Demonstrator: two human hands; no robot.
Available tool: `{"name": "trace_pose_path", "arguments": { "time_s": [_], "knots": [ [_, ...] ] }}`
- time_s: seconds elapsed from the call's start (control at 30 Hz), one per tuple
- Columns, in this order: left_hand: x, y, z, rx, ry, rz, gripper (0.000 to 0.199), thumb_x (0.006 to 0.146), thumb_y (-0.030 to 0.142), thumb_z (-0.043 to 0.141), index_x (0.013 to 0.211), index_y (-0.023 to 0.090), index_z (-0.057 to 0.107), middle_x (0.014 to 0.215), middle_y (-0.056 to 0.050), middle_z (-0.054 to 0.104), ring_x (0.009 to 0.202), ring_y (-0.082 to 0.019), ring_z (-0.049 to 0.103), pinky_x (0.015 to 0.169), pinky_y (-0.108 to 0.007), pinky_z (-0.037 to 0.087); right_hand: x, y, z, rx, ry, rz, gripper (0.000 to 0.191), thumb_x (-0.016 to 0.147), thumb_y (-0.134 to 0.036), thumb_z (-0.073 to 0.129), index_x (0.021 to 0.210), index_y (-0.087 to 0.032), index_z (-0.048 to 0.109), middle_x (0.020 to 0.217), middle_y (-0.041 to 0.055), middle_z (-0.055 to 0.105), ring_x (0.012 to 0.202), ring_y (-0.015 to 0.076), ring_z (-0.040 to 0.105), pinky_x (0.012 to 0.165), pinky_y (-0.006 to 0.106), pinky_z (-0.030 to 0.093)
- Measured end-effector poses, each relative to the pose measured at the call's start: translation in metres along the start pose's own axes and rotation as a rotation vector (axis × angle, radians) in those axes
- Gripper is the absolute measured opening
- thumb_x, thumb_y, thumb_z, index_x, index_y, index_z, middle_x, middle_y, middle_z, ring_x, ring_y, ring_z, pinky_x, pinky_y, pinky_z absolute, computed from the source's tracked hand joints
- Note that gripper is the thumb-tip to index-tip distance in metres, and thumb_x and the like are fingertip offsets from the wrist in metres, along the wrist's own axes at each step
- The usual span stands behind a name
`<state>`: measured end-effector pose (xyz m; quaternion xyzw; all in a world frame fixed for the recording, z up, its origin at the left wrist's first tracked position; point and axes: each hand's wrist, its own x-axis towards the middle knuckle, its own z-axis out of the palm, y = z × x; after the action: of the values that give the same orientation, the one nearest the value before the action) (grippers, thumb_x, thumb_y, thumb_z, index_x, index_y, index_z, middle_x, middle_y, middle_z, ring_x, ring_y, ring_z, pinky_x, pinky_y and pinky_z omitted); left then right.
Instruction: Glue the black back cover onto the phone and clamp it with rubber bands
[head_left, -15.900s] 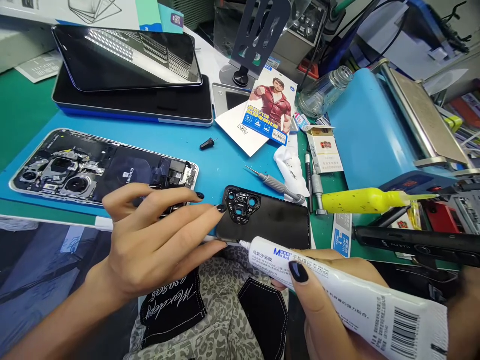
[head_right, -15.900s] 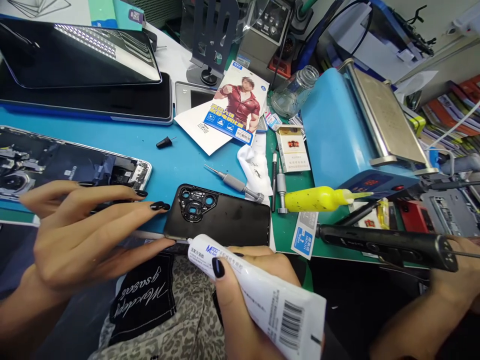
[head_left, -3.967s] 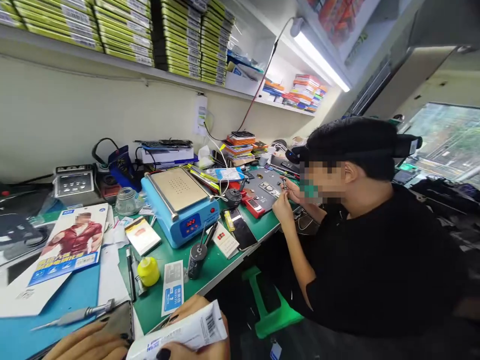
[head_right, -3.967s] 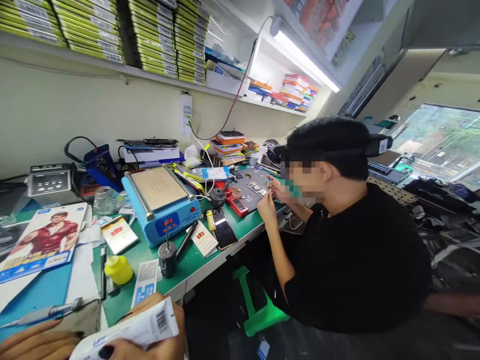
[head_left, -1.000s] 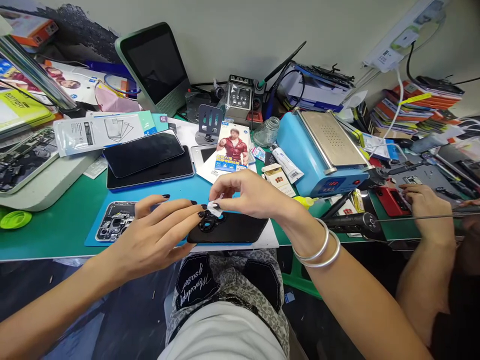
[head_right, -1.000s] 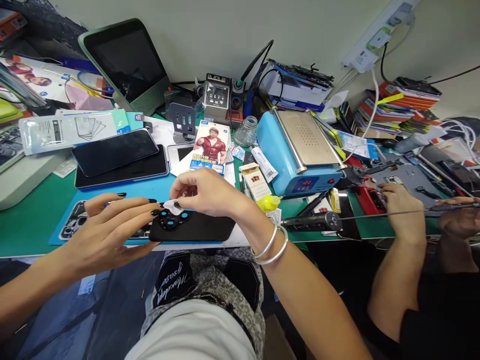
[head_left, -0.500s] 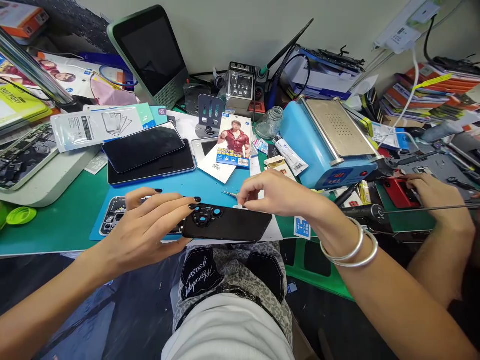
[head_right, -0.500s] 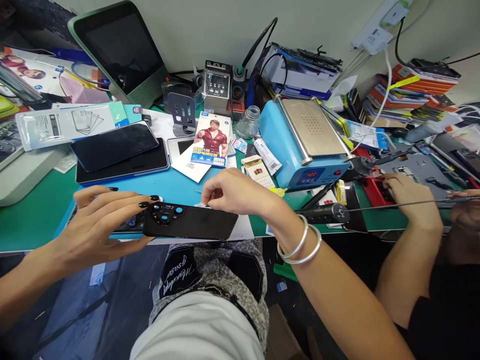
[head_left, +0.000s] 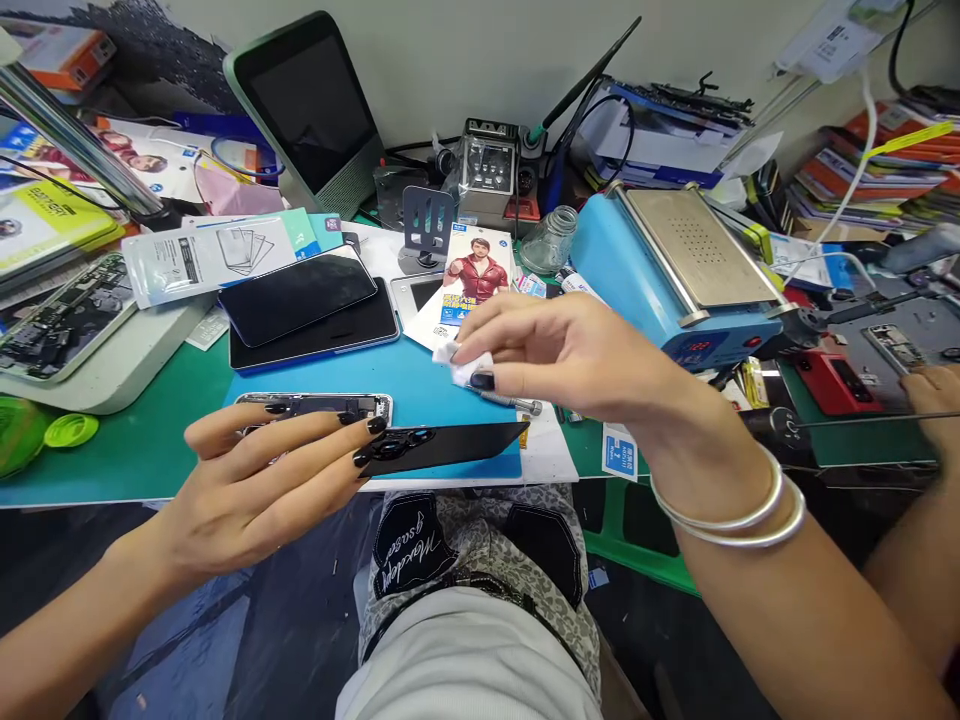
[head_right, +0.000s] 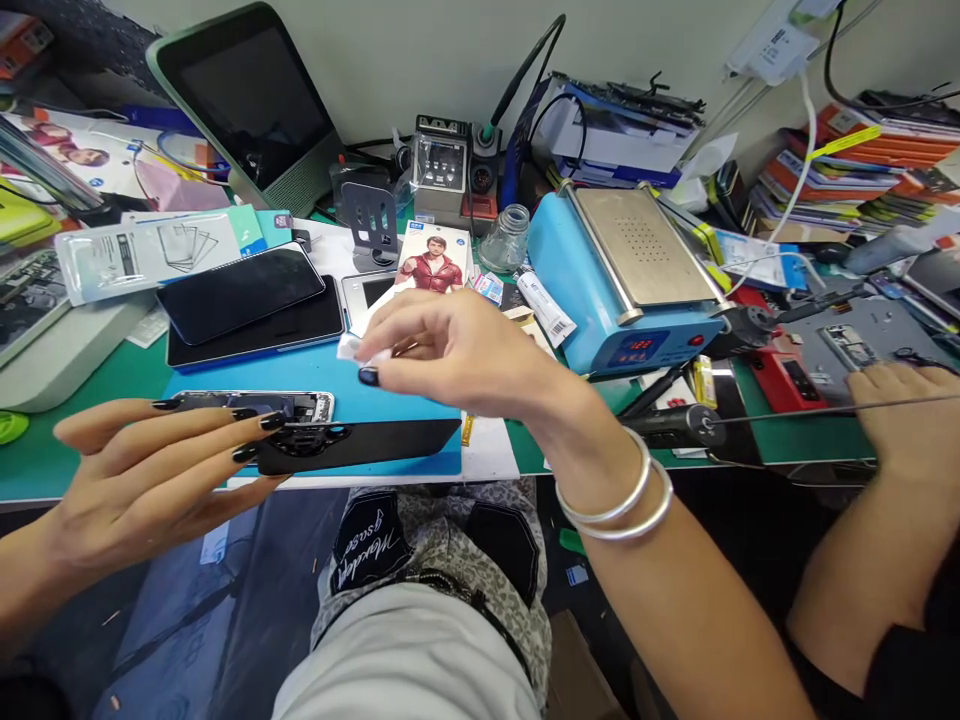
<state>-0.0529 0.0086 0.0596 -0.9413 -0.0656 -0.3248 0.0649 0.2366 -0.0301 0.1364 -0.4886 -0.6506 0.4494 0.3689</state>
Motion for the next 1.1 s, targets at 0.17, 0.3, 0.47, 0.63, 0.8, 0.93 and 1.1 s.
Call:
{"name": "trace_pose_path", "arguments": {
  "time_s": [0.17, 0.3, 0.47, 0.63, 0.8, 0.93, 1.1],
  "knots": [
    [0.002, -0.003, -0.003, -0.002, -0.036, 0.059, 0.045, 0.069, 0.008, 0.081, 0.105, 0.022, 0.058, 0.115, -0.001, 0.073, 0.110, -0.020, 0.062, 0.081, -0.036, 0.043, 0.004, 0.005, 0.024, 0.085, -0.026, 0.003, 0.011, 0.076, -0.006, 0.064, 0.082, -0.013, 0.070, 0.080, 0.0009, 0.069, 0.072, 0.0096, 0.062, 0.064, 0.021, 0.049],
    [0.006, -0.005, -0.007, 0.016, -0.069, 0.074, 0.045, 0.070, 0.005, 0.079, 0.105, 0.024, 0.058, 0.114, 0.002, 0.073, 0.109, -0.018, 0.063, 0.080, -0.034, 0.043, 0.012, 0.005, 0.029, -0.052, -0.156, -0.007, 0.014, 0.077, -0.003, 0.062, 0.084, -0.012, 0.071, 0.078, 0.0005, 0.070, 0.071, 0.0092, 0.061, 0.064, 0.020, 0.048],
    [0.010, -0.004, -0.007, 0.024, -0.079, 0.082, 0.050, 0.068, 0.006, 0.081, 0.111, 0.019, 0.059, 0.111, -0.003, 0.074, 0.108, -0.021, 0.063, 0.081, -0.037, 0.042, 0.016, 0.004, 0.026, -0.179, -0.236, -0.043, 0.013, 0.078, -0.003, 0.063, 0.079, -0.011, 0.073, 0.070, -0.0009, 0.068, 0.062, 0.0068, 0.056, 0.060, 0.019, 0.044],
    [0.012, -0.004, -0.005, 0.041, -0.079, 0.095, 0.050, 0.066, 0.010, 0.084, 0.108, 0.017, 0.059, 0.109, -0.006, 0.075, 0.104, -0.022, 0.064, 0.077, -0.037, 0.042, 0.014, 0.004, 0.023, -0.258, -0.224, -0.053, 0.014, 0.076, -0.002, 0.063, 0.077, -0.012, 0.073, 0.068, -0.0024, 0.066, 0.062, 0.0065, 0.055, 0.061, 0.018, 0.043],
    [0.010, -0.005, -0.004, 0.066, -0.082, 0.074, 0.047, 0.069, 0.016, 0.083, 0.108, 0.020, 0.058, 0.111, -0.003, 0.074, 0.101, -0.020, 0.065, 0.079, -0.036, 0.044, 0.007, 0.009, 0.017, -0.307, -0.228, -0.018, 0.015, 0.076, -0.002, 0.063, 0.077, -0.013, 0.073, 0.068, -0.0022, 0.067, 0.061, 0.0069, 0.055, 0.061, 0.019, 0.042],
    [0.005, -0.007, -0.003, 0.058, -0.082, 0.067, 0.047, 0.070, 0.020, 0.083, 0.109, 0.020, 0.058, 0.113, -0.002, 0.074, 0.104, -0.020, 0.065, 0.078, -0.035, 0.046, -0.003, 0.016, 0.007, -0.355, -0.240, 0.039, 0.014, 0.076, -0.005, 0.063, 0.077, -0.013, 0.074, 0.070, -0.0004, 0.069, 0.062, 0.0087, 0.056, 0.060, 0.021, 0.042],
    [0.002, -0.009, -0.004, 0.049, -0.065, 0.078, 0.046, 0.066, 0.018, 0.085, 0.104, 0.020, 0.058, 0.107, -0.002, 0.076, 0.096, -0.020, 0.067, 0.077, -0.036, 0.048, -0.014, 0.023, -0.004, -0.465, -0.249, 0.125, 0.011, 0.078, -0.011, 0.065, 0.078, -0.015, 0.075, 0.072, 0.0003, 0.071, 0.063, 0.0102, 0.060, 0.059, 0.022, 0.041]
  ]
}}
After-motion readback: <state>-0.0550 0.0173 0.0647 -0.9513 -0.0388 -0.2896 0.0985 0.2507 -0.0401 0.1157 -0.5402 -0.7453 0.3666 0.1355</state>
